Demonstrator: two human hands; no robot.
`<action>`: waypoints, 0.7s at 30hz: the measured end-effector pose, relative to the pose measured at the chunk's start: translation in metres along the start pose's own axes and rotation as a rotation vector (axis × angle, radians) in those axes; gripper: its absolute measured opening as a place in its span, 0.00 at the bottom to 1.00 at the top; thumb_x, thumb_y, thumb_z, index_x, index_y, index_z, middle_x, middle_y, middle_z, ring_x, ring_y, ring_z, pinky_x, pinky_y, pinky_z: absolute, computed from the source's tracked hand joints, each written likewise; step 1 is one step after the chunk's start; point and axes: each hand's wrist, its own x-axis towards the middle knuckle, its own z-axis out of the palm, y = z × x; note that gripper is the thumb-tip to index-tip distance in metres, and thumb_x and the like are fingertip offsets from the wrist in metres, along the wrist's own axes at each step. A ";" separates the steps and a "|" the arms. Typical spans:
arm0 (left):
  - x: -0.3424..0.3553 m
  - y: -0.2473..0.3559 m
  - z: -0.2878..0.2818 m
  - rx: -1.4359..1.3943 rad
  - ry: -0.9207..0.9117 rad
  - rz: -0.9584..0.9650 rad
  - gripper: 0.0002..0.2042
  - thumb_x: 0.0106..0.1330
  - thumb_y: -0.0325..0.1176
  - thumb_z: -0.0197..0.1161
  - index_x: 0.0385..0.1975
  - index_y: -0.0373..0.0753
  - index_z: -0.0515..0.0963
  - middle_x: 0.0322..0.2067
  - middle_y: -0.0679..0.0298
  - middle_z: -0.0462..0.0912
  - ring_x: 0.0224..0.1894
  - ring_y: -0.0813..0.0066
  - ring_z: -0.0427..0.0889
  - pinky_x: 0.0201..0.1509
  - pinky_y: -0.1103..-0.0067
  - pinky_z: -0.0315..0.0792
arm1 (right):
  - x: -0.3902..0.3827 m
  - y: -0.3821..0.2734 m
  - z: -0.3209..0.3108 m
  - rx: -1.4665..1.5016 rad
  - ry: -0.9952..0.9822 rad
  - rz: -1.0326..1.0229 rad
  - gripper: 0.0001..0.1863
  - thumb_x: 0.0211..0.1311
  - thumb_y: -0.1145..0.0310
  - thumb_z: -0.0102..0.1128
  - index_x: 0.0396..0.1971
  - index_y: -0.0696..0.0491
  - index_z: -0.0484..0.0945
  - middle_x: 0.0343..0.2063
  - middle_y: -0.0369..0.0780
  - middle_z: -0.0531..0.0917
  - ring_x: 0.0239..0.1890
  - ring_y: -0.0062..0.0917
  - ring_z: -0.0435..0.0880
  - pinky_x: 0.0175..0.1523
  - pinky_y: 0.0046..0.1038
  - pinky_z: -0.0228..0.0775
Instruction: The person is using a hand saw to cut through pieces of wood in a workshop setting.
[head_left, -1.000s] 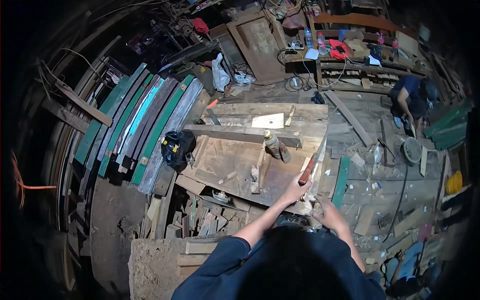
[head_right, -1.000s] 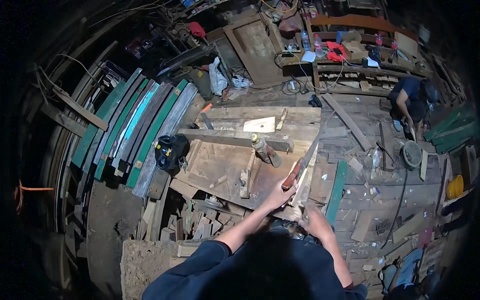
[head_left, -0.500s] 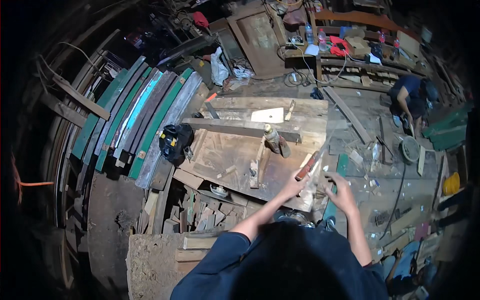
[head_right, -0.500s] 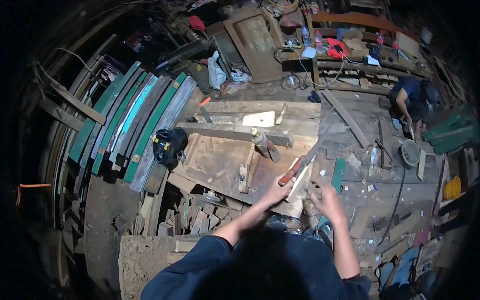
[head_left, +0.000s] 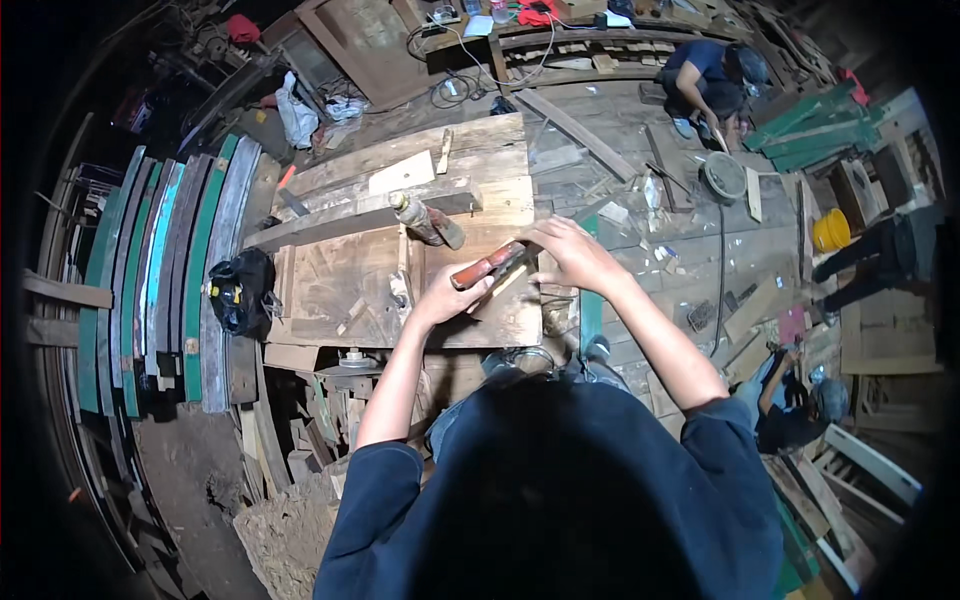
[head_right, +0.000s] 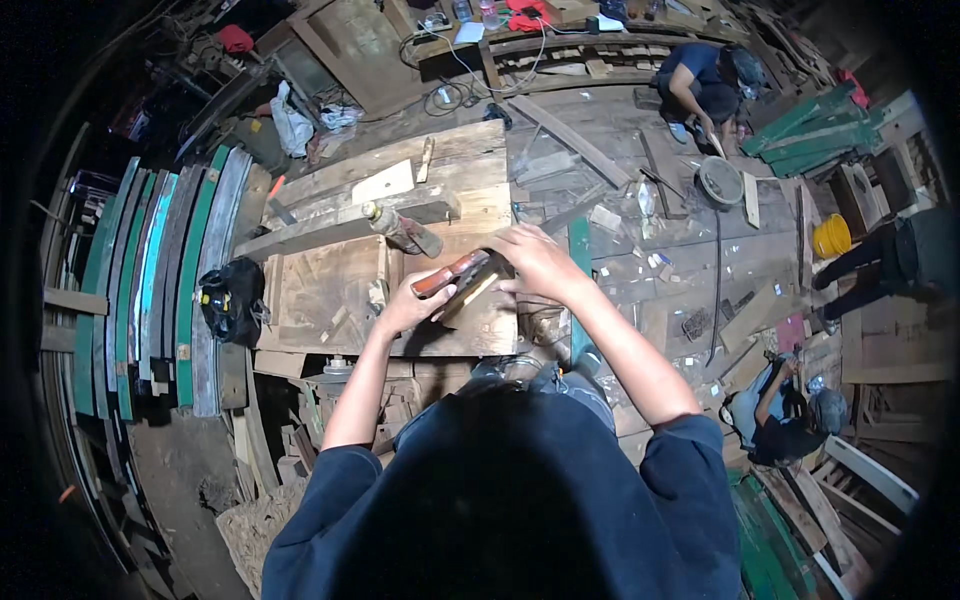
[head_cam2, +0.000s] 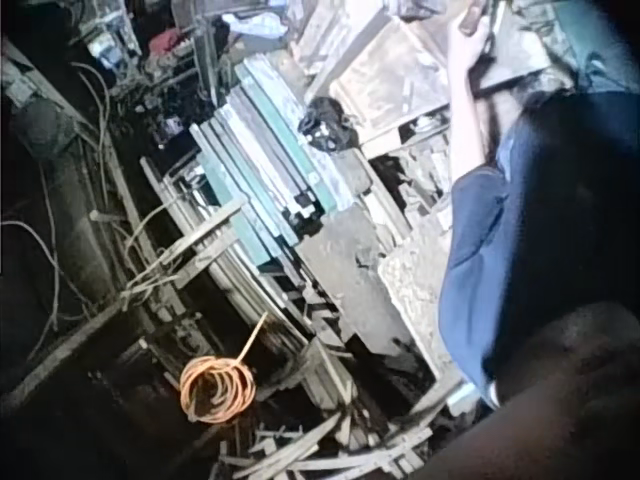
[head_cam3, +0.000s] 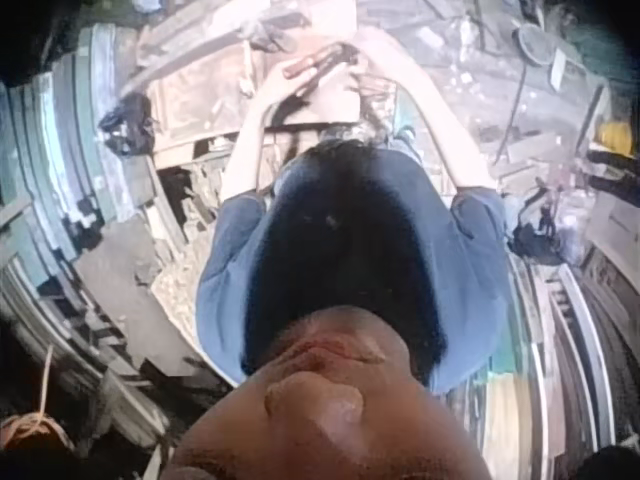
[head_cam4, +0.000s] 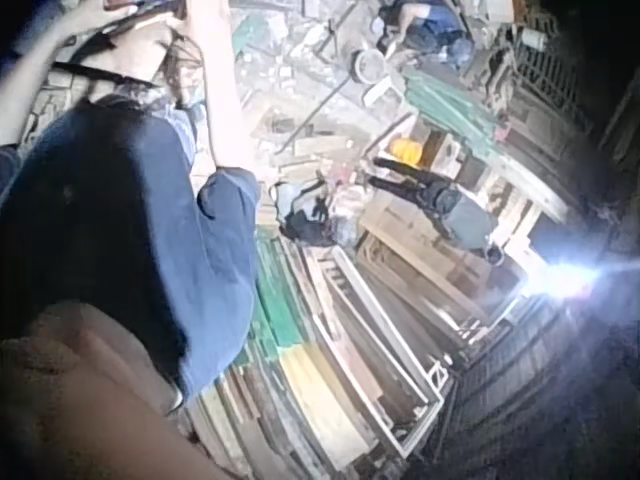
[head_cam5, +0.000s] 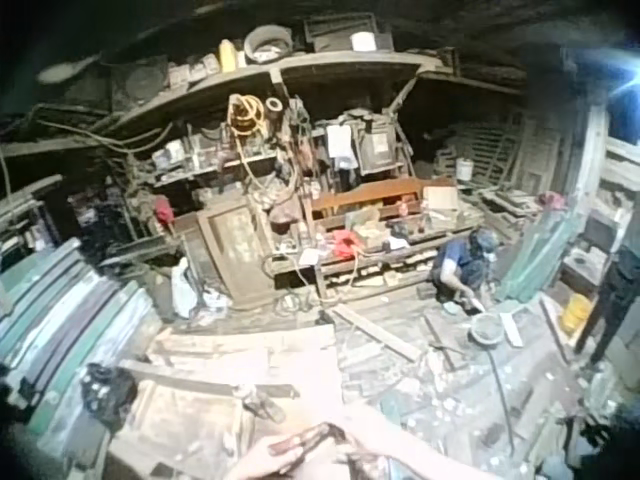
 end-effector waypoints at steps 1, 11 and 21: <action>0.001 0.001 0.000 0.041 0.001 0.002 0.08 0.66 0.33 0.58 0.32 0.34 0.75 0.17 0.72 0.72 0.17 0.87 0.68 0.21 0.83 0.63 | 0.006 0.002 0.004 -0.014 -0.001 -0.015 0.35 0.39 0.66 0.73 0.53 0.51 0.71 0.49 0.41 0.76 0.56 0.37 0.72 0.63 0.37 0.60; -0.018 -0.016 -0.005 0.480 0.271 0.339 0.19 0.55 0.34 0.67 0.44 0.34 0.73 0.41 0.55 0.74 0.43 0.63 0.75 0.48 0.74 0.70 | 0.038 -0.018 0.013 0.113 -0.125 -0.056 0.21 0.44 0.61 0.71 0.37 0.55 0.76 0.35 0.46 0.81 0.42 0.43 0.80 0.45 0.38 0.71; -0.040 -0.076 0.007 0.646 0.499 0.217 0.26 0.54 0.35 0.69 0.52 0.35 0.70 0.50 0.51 0.71 0.56 0.52 0.69 0.61 0.68 0.64 | 0.075 -0.037 0.020 0.192 -0.360 -0.199 0.21 0.50 0.54 0.67 0.29 0.58 0.75 0.26 0.48 0.80 0.33 0.45 0.80 0.36 0.39 0.69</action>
